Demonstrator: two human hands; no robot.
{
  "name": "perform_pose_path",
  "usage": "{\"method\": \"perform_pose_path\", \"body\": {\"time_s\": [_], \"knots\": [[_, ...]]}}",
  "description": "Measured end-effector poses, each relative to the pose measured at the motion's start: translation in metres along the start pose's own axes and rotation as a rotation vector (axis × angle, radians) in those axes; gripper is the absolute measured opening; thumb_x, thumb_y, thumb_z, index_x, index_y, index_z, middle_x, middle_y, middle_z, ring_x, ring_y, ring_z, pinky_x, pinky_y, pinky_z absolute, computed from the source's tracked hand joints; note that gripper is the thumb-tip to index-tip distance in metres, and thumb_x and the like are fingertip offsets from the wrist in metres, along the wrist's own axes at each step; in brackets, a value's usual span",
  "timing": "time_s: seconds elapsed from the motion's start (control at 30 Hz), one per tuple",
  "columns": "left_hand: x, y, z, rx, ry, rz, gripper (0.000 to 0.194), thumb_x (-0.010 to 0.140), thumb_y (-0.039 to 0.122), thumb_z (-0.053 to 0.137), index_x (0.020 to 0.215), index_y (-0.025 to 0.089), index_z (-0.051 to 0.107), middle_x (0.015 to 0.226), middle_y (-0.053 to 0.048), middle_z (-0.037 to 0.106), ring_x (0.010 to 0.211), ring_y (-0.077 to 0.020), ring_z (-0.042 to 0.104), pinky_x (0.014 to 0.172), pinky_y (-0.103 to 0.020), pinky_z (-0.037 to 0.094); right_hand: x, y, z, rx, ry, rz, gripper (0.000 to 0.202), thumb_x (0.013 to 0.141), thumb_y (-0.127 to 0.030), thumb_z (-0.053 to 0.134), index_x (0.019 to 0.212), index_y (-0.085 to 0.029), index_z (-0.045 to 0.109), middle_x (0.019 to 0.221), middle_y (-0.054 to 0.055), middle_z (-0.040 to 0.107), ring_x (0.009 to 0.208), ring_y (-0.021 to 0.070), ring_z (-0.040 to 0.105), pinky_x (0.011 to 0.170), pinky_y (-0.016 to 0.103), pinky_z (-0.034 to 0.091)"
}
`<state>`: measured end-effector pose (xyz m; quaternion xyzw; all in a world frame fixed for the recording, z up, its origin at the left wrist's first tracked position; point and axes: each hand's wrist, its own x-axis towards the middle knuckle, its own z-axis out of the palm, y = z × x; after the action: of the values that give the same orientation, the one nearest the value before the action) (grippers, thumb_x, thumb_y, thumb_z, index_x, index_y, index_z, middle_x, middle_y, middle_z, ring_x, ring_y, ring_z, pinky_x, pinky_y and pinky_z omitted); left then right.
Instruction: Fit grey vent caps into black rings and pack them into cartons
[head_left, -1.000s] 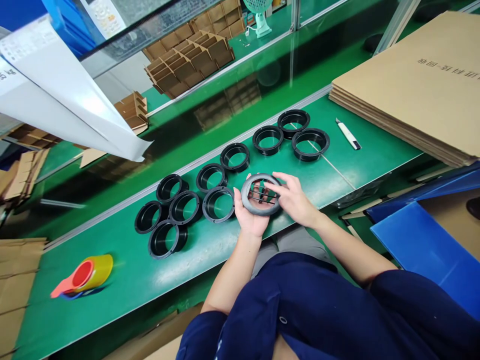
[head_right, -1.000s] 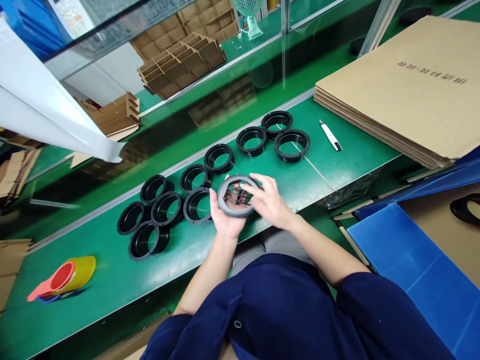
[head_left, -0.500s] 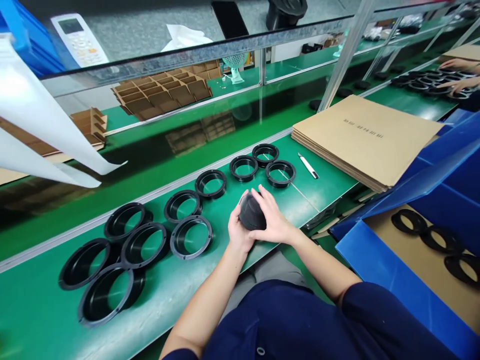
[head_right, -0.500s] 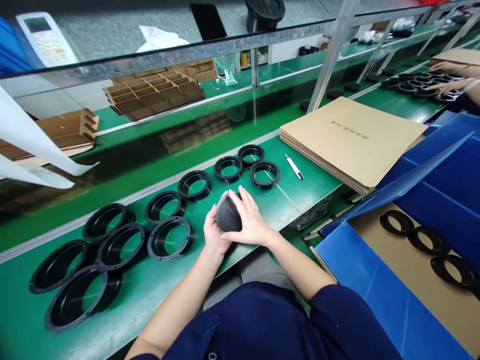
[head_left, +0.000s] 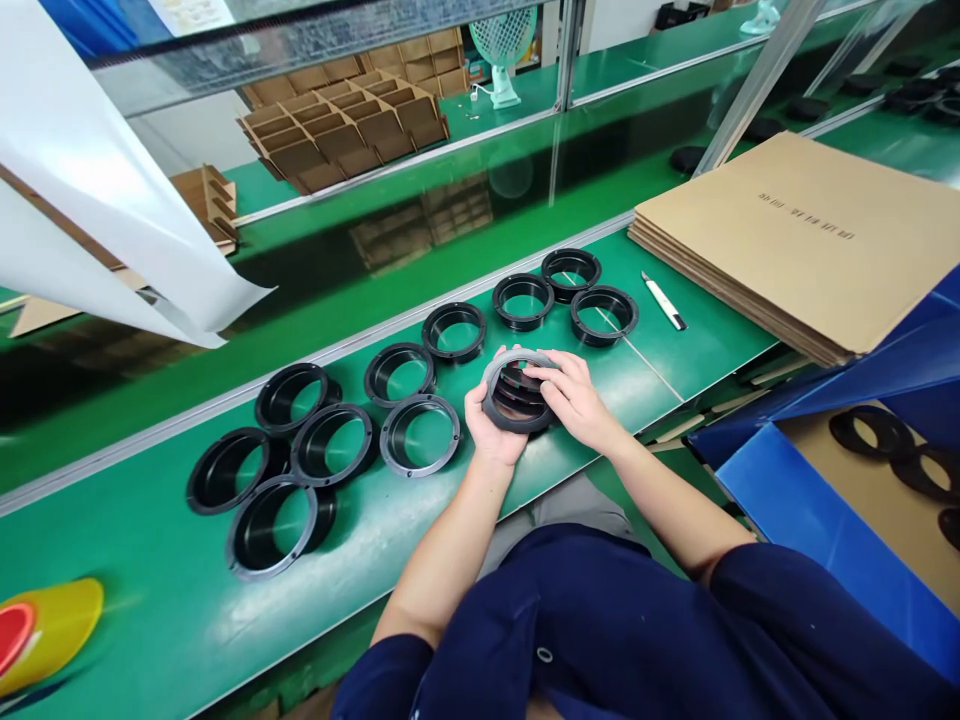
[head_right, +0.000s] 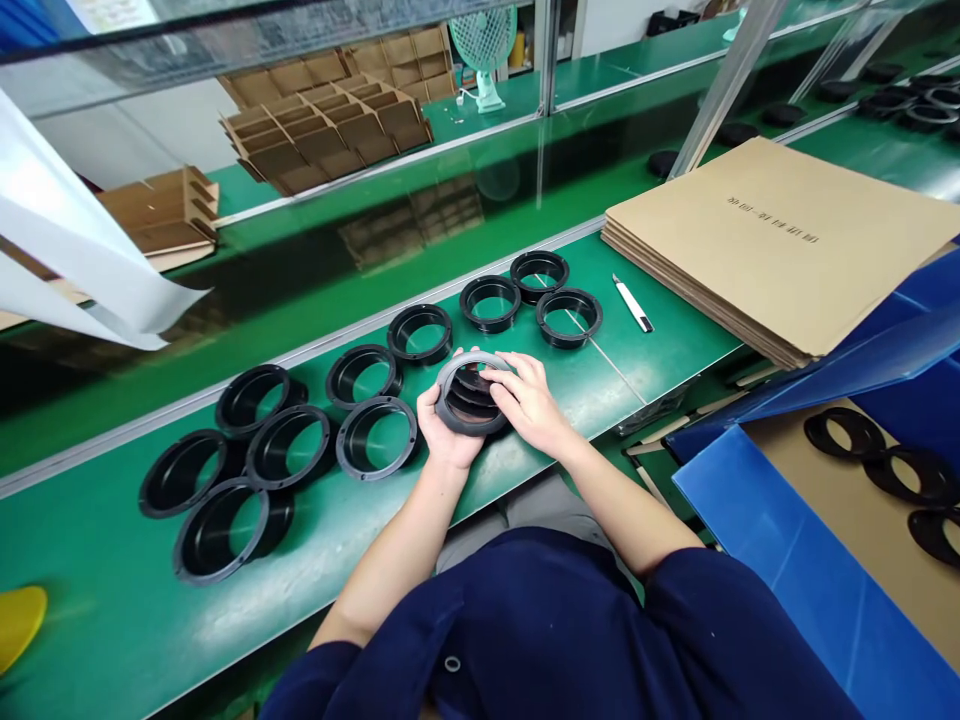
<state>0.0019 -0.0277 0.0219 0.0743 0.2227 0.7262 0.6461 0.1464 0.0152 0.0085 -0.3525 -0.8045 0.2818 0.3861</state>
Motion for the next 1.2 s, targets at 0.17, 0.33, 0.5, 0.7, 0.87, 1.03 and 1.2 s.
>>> {"method": "perform_pose_path", "body": {"time_s": [0.17,0.33,0.5,0.7,0.87,1.03,1.2], "knots": [[0.001,0.001,0.002,0.015,0.016,-0.012,0.040,0.095,0.042,0.047,0.124,0.024,0.069,0.145,-0.006,0.061,0.146,-0.0306,0.044,0.115,-0.052,0.043,0.007,0.007,0.003,0.188,-0.040,0.129,0.064,0.106,-0.069,0.030,0.123,-0.027,0.075,0.145,0.009,0.055,0.140,0.0270,0.044,0.122,0.051,0.035],[0.005,0.000,-0.002,0.016,0.037,-0.049,0.044,0.099,0.051,0.048,0.127,0.025,0.068,0.144,-0.006,0.061,0.142,-0.0303,0.048,0.113,-0.051,0.046,0.004,0.006,-0.002,0.264,-0.021,0.171,0.062,0.107,-0.068,0.027,0.130,-0.031,0.072,0.149,0.005,0.053,0.144,0.0247,0.042,0.125,0.048,0.030],[0.006,-0.001,-0.008,-0.013,0.073,-0.081,0.043,0.100,0.052,0.050,0.127,0.025,0.069,0.139,-0.006,0.065,0.135,-0.0283,0.055,0.110,-0.046,0.048,-0.003,0.001,-0.005,0.144,0.036,0.104,0.061,0.109,-0.060,0.021,0.142,-0.031,0.063,0.151,0.007,0.050,0.144,0.0261,0.041,0.124,0.051,0.031],[0.008,-0.002,-0.006,0.030,0.138,-0.038,0.045,0.099,0.048,0.051,0.132,0.022,0.066,0.126,-0.008,0.071,0.128,-0.0259,0.062,0.114,-0.041,0.046,-0.009,0.002,0.009,-0.206,-0.164,-0.162,0.065,0.095,-0.065,0.061,0.148,-0.026,0.057,0.164,0.012,0.032,0.154,0.0380,0.018,0.123,0.064,0.025],[0.001,-0.007,-0.002,0.108,-0.003,-0.006,0.042,0.098,0.042,0.056,0.135,0.025,0.065,0.141,-0.006,0.064,0.140,-0.0262,0.052,0.120,-0.040,0.040,-0.001,-0.003,0.008,-0.223,-0.237,-0.097,0.116,0.074,-0.067,0.083,0.166,-0.028,0.022,0.170,0.017,0.007,0.154,0.0424,0.014,0.118,0.065,0.033],[0.000,-0.008,-0.003,0.115,-0.067,-0.075,0.045,0.106,0.052,0.042,0.143,0.034,0.058,0.153,-0.003,0.053,0.147,-0.0239,0.043,0.122,-0.044,0.038,0.039,0.019,-0.026,-0.361,0.004,-0.035,0.110,0.072,-0.063,0.083,0.162,-0.023,0.033,0.157,0.019,0.029,0.142,0.0423,0.035,0.116,0.061,0.036],[0.010,-0.002,-0.008,0.102,-0.059,-0.160,0.046,0.105,0.052,0.044,0.135,0.024,0.065,0.157,-0.009,0.049,0.147,-0.0293,0.043,0.122,-0.052,0.036,0.094,0.064,-0.073,-0.609,0.208,0.331,0.103,0.073,-0.062,0.082,0.155,-0.014,0.043,0.151,0.028,0.036,0.138,0.0516,0.036,0.109,0.068,0.037]]}}
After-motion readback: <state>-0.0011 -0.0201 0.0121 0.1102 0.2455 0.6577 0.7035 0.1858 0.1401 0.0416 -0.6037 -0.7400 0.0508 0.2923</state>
